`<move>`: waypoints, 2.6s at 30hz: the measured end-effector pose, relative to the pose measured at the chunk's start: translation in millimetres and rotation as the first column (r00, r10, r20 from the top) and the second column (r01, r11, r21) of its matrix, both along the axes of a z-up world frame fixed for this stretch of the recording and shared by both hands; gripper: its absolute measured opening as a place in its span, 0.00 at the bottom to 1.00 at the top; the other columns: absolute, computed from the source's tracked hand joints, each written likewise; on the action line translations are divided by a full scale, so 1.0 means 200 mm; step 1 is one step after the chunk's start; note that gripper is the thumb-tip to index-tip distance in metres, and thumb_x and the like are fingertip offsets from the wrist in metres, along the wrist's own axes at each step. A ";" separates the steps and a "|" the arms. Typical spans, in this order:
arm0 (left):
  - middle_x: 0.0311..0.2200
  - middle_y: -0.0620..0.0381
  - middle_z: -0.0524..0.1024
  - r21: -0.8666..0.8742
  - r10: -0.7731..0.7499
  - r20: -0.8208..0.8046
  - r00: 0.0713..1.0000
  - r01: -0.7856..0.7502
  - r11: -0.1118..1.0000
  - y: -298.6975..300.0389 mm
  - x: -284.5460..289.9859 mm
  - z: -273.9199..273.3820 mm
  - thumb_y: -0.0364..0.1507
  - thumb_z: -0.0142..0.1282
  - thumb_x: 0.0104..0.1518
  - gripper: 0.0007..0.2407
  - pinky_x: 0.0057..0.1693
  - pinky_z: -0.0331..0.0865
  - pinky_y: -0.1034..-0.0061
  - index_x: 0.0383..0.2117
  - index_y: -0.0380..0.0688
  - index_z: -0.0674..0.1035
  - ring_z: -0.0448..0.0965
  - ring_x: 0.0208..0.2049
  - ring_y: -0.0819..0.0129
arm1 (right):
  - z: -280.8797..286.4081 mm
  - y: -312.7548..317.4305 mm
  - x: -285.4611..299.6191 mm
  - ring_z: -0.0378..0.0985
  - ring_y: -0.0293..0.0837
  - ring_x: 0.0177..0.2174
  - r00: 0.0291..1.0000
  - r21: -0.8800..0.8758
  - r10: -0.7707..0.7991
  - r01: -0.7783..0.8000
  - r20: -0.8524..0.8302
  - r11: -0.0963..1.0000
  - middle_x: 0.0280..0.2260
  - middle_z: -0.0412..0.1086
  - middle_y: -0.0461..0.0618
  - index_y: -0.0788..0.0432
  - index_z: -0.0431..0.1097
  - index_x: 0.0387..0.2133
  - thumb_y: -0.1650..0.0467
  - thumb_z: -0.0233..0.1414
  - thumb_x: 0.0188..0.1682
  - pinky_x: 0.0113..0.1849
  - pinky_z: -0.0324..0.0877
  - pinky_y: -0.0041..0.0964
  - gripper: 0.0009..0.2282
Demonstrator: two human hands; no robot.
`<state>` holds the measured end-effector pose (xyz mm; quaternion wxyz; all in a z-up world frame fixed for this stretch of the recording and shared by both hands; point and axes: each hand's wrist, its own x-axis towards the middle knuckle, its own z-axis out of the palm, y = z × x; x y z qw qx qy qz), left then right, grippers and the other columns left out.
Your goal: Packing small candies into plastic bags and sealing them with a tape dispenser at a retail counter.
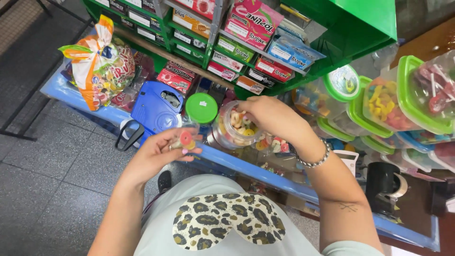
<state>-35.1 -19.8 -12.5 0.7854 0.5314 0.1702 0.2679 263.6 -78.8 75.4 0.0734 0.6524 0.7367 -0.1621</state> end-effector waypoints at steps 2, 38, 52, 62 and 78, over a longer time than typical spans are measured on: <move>0.49 0.26 0.77 0.002 0.005 -0.028 1.000 -0.005 1.000 0.01 -0.01 -0.01 0.13 0.50 0.51 0.21 0.46 0.84 0.63 0.55 0.25 0.72 0.84 0.44 0.43 | 0.08 -0.09 0.02 0.80 0.61 0.36 0.999 0.107 -0.048 0.047 0.010 0.993 0.33 0.74 0.56 0.55 0.73 0.44 0.74 0.50 0.52 0.39 0.75 0.50 0.09; 0.47 0.30 0.78 0.051 -0.199 -0.012 0.980 0.199 0.979 0.07 0.19 0.03 0.13 0.51 0.53 0.20 0.46 0.84 0.67 0.56 0.28 0.73 0.85 0.43 0.50 | -0.03 -0.11 0.02 0.81 0.64 0.32 0.958 0.258 -0.079 0.153 -0.275 0.954 0.34 0.71 0.57 0.56 0.67 0.41 0.73 0.52 0.50 0.36 0.75 0.58 0.07; 0.46 0.33 0.79 0.053 -0.246 -0.008 0.969 0.246 0.968 0.07 0.24 0.07 0.13 0.50 0.53 0.21 0.46 0.83 0.67 0.56 0.29 0.74 0.84 0.44 0.53 | -0.03 -0.17 0.00 0.84 0.50 0.25 0.776 0.137 -0.233 0.378 -0.586 0.916 0.38 0.75 0.58 0.55 0.68 0.43 0.78 0.49 0.50 0.34 0.79 0.45 0.10; 0.46 0.31 0.79 0.069 -0.234 -0.011 0.972 0.234 0.970 0.07 0.24 0.04 0.13 0.50 0.53 0.20 0.46 0.84 0.67 0.55 0.29 0.74 0.85 0.43 0.50 | -0.11 -0.19 0.03 0.82 0.57 0.34 0.846 0.283 -0.186 0.362 -0.499 0.888 0.37 0.71 0.53 0.53 0.69 0.44 0.75 0.56 0.48 0.36 0.78 0.47 0.12; 0.50 0.33 0.76 0.070 -0.157 0.096 0.983 0.151 0.986 0.01 0.37 0.07 0.14 0.52 0.55 0.17 0.44 0.85 0.66 0.53 0.25 0.74 0.84 0.42 0.54 | -0.28 -0.20 0.11 0.76 0.36 0.21 0.261 0.014 -0.200 0.639 -0.944 0.769 0.28 0.74 0.55 0.64 0.70 0.40 0.78 0.62 0.44 0.18 0.72 0.23 0.12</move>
